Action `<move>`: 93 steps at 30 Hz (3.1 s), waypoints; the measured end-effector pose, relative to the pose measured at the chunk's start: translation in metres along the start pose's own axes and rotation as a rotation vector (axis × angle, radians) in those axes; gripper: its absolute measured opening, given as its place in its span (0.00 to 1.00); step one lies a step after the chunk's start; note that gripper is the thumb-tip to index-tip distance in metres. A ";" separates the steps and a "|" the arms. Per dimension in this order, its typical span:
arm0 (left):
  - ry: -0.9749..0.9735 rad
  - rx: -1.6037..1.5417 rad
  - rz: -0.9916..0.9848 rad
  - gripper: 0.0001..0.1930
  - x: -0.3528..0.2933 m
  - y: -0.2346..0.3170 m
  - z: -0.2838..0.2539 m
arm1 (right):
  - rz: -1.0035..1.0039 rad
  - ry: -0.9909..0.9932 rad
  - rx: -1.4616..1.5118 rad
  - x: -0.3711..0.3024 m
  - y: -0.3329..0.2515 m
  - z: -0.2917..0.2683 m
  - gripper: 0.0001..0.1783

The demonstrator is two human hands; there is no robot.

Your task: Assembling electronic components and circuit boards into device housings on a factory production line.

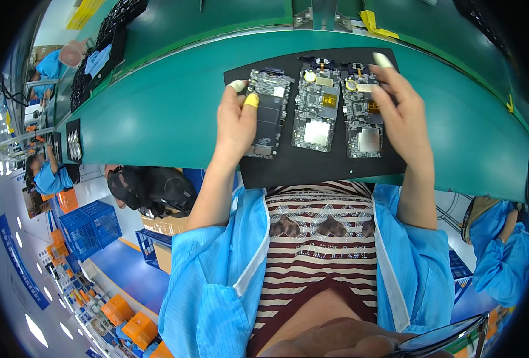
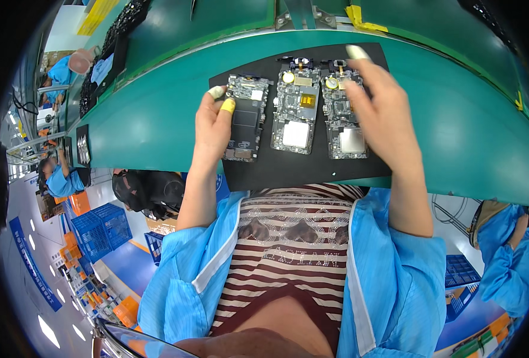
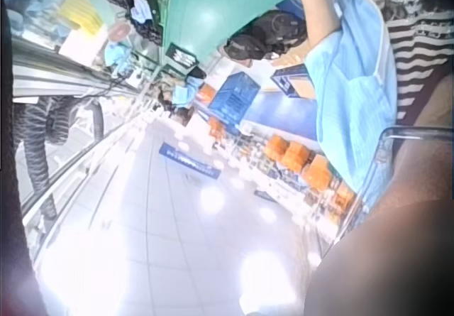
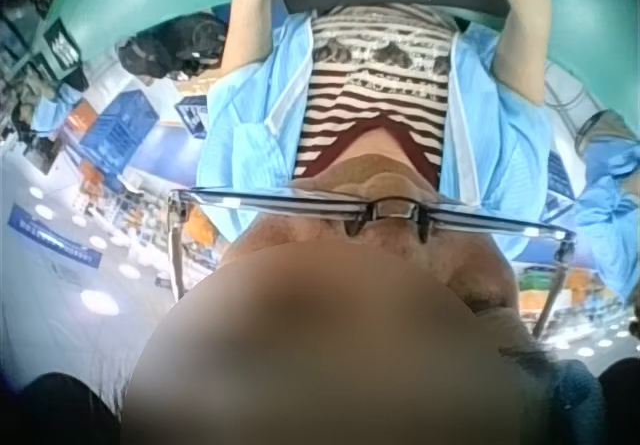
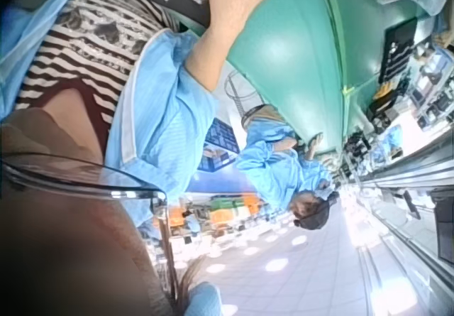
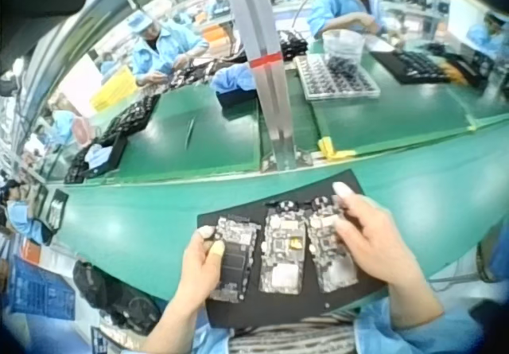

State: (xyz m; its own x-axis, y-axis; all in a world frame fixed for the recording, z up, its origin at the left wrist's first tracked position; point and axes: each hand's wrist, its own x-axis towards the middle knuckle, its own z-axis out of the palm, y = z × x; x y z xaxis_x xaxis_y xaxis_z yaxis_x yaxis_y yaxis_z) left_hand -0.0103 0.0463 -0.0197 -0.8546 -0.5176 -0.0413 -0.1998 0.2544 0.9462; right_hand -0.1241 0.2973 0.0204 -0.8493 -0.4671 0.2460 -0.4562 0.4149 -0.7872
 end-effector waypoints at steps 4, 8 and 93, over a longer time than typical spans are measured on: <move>-0.012 0.473 0.026 0.20 0.013 0.012 -0.010 | 0.244 -0.018 -0.466 -0.016 0.028 -0.024 0.21; 0.171 0.837 0.406 0.27 -0.001 0.030 0.010 | 0.288 -0.053 -0.377 -0.032 0.030 -0.021 0.23; -0.272 0.004 -0.020 0.04 -0.039 0.035 0.019 | 0.317 -0.478 0.807 -0.007 -0.006 0.044 0.14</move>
State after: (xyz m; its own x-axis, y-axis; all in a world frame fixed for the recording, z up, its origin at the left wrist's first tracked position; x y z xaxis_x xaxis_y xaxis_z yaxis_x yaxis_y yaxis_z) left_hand 0.0073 0.0905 0.0088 -0.9477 -0.2843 -0.1452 -0.2193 0.2496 0.9432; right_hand -0.1043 0.2639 -0.0017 -0.6230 -0.7662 -0.1575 0.2430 0.0018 -0.9700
